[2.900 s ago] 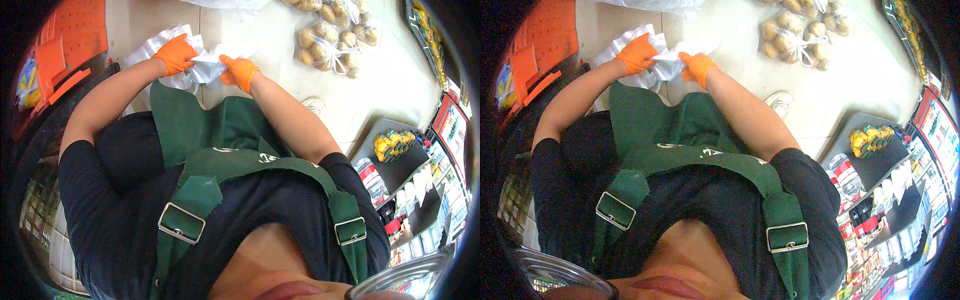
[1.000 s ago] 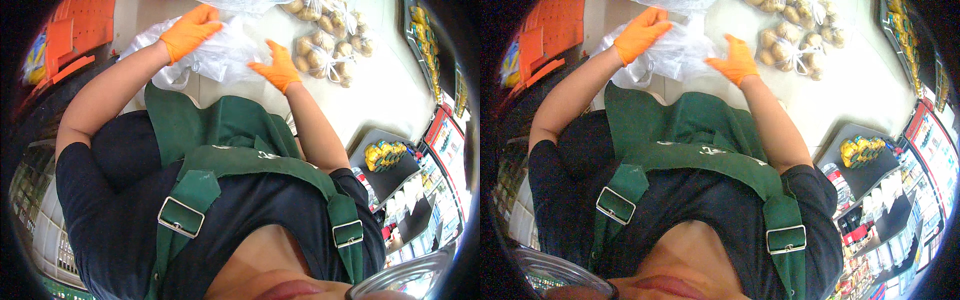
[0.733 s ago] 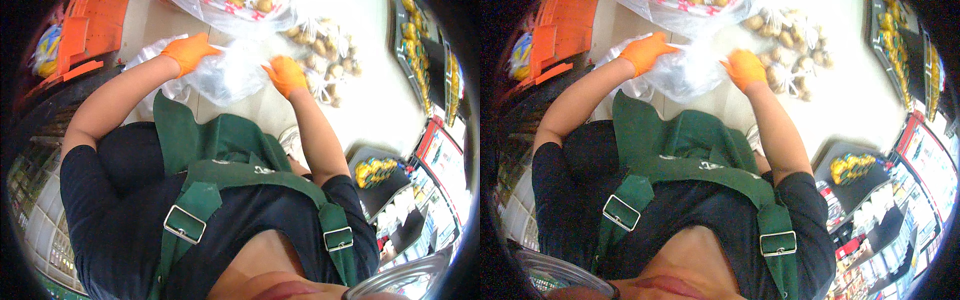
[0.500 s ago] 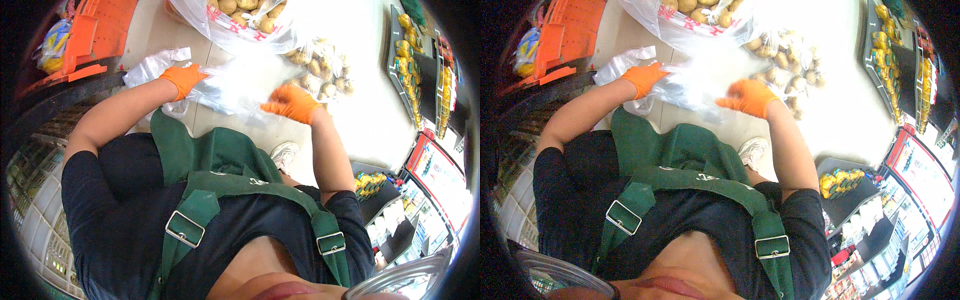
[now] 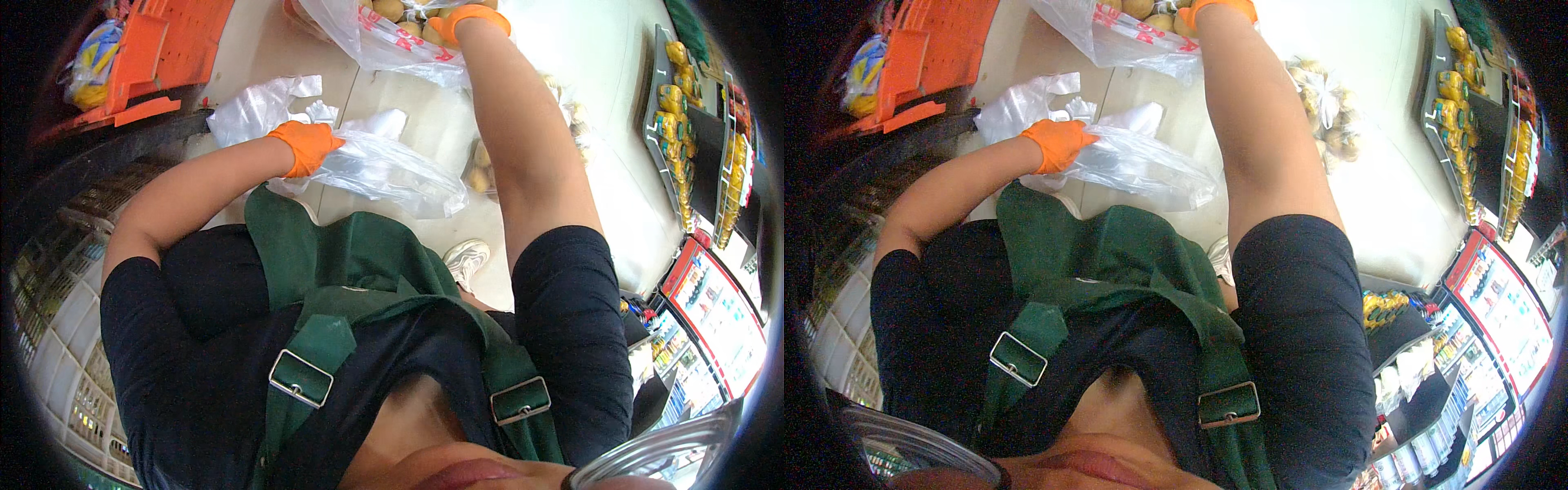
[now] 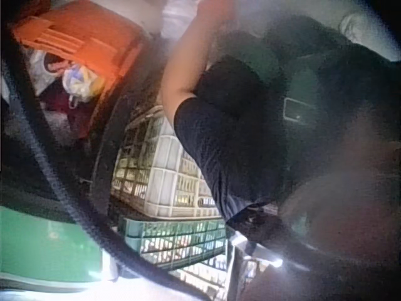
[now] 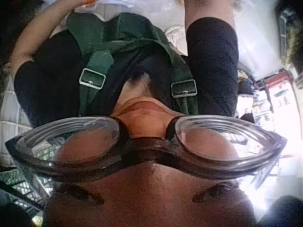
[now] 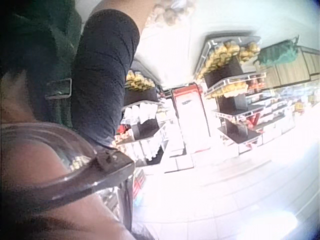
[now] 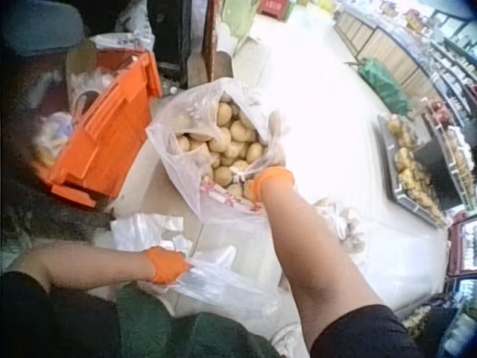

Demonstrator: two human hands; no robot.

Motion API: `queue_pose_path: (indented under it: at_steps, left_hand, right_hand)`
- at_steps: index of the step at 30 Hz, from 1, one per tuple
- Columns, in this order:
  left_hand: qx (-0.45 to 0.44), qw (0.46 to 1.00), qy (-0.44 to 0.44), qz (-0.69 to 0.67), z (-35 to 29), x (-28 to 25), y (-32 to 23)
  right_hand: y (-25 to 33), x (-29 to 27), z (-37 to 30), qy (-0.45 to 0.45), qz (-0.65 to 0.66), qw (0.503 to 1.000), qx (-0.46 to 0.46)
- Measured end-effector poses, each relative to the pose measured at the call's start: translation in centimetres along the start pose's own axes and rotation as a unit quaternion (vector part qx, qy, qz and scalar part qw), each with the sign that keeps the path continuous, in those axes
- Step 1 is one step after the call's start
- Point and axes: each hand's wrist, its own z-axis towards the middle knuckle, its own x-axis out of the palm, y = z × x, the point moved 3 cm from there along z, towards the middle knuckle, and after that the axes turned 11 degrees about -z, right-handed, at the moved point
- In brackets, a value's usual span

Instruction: The person repeatedly picks potatoes from a bulk bag, places them into small clear plastic bags, and ties the bags shut. The process is repeated multiple times, creating a stack of tied potato bags on the counter.

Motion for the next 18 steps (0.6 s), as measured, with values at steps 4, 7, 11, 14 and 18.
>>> queue_pose_path:
  at_steps: [4, 7, 11, 14, 18]
  left_hand:
    - [0.005, 1.0, 0.015, -0.013, -0.3, -0.7, -0.3]
    - [0.003, 0.999, 0.02, -0.031, -0.3, -1.0, -0.3]
    - [0.033, 0.999, 0.01, -0.029, 0.2, -0.7, 0.0]
    - [0.044, 0.999, -0.018, -0.025, 0.2, -0.7, 0.1]
    - [0.008, 0.996, -0.087, -0.034, -0.4, -1.3, 0.4]
  right_hand:
    - [-0.2, -0.7, -0.3, -0.011, 0.054, 0.998, 0.002]
    - [1.2, 0.6, -0.8, 0.004, 0.029, 1.0, 0.004]
    - [3.7, 3.3, -0.6, 0.059, -0.051, 0.996, 0.043]
    - [3.6, 4.5, 0.3, 0.096, 0.02, 0.992, 0.085]
    - [1.7, 4.9, 0.8, 0.084, 0.049, 0.995, -0.006]
